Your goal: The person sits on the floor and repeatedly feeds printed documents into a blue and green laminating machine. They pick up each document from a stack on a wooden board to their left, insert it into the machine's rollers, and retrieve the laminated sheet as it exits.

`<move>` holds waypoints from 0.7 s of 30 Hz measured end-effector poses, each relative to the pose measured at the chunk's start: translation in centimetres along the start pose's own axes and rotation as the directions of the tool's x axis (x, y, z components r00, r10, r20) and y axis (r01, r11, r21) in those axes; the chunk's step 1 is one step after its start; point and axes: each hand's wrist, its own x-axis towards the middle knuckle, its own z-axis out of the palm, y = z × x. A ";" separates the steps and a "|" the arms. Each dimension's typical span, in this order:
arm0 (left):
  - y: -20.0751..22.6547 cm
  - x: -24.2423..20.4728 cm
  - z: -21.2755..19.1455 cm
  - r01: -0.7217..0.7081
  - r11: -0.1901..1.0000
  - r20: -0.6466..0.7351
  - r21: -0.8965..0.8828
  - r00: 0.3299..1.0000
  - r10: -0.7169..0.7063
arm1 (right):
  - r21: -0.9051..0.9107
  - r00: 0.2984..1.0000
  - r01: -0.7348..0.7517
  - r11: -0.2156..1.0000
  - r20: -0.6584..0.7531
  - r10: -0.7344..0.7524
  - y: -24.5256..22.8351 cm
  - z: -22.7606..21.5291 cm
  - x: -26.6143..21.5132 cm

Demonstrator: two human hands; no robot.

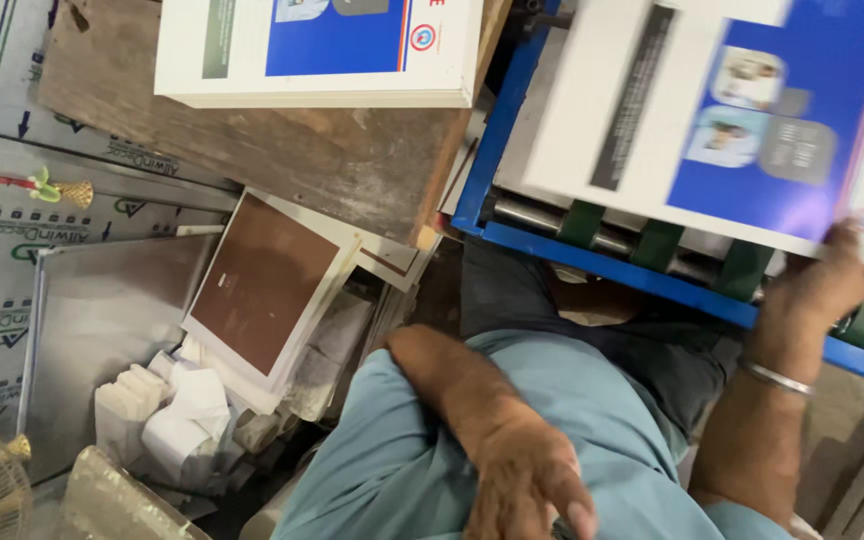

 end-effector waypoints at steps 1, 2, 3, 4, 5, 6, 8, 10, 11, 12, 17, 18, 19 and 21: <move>0.4 -0.5 1.0 0.021 1.000 0.038 -0.003 0.999 -0.021 | -0.014 0.999 0.025 1.000 -0.043 -0.026 0.4 -1.4 0.8; 0.6 -0.9 1.8 0.032 0.999 0.070 -0.009 0.997 -0.031 | 0.016 0.998 0.014 1.000 -0.061 -0.013 0.6 -2.9 1.5; 0.6 -1.3 2.5 0.041 0.999 0.097 -0.008 0.994 -0.040 | 0.046 0.997 0.005 0.999 -0.079 -0.001 0.8 -4.2 2.2; 0.9 -1.7 3.0 0.054 0.998 0.114 -0.018 0.992 -0.051 | 0.070 0.995 -0.008 0.998 -0.103 0.015 1.0 -5.8 2.5; 1.0 -2.1 3.4 0.064 0.998 0.125 -0.021 0.990 -0.061 | 0.036 0.994 -0.017 0.999 -0.109 0.021 1.2 -7.1 2.8; 0.9 -2.5 3.8 0.065 0.998 0.136 -0.024 0.989 -0.062 | 0.006 0.993 -0.021 1.000 -0.114 0.021 1.4 -8.1 3.4; 0.9 -2.9 4.6 0.069 0.997 0.158 -0.032 0.985 -0.063 | -0.022 0.996 -0.026 0.999 -0.091 0.024 1.7 -9.5 4.2; 1.2 -3.1 5.7 0.075 0.996 0.178 -0.038 0.982 -0.067 | -0.019 0.999 -0.031 0.999 -0.037 0.030 1.9 -10.5 4.6; 1.4 -3.2 6.2 0.078 0.996 0.190 -0.045 0.979 -0.068 | 0.006 0.997 -0.060 0.998 -0.056 0.060 1.9 -10.8 4.9; 1.7 -3.2 6.6 0.083 0.995 0.195 -0.047 0.978 -0.073 | 0.031 0.993 -0.088 0.996 -0.071 0.090 1.8 -11.0 5.1; 1.7 -2.5 7.1 0.071 0.995 0.233 -0.066 0.971 -0.054 | 0.007 0.998 -0.058 0.998 -0.005 0.058 1.6 -11.7 4.5; 1.8 -2.3 6.8 0.079 0.994 0.240 -0.072 0.969 -0.060 | 0.006 0.997 -0.067 0.998 -0.030 0.067 1.6 -12.1 3.9; 1.9 -2.1 6.4 0.086 0.993 0.242 -0.077 0.968 -0.065 | 0.004 0.996 -0.075 0.997 -0.055 0.075 1.6 -12.4 3.3; 1.3 -1.6 5.5 0.084 0.993 0.254 -0.078 0.965 -0.061 | -0.076 0.989 -0.025 0.997 -0.144 0.014 1.5 -12.6 2.4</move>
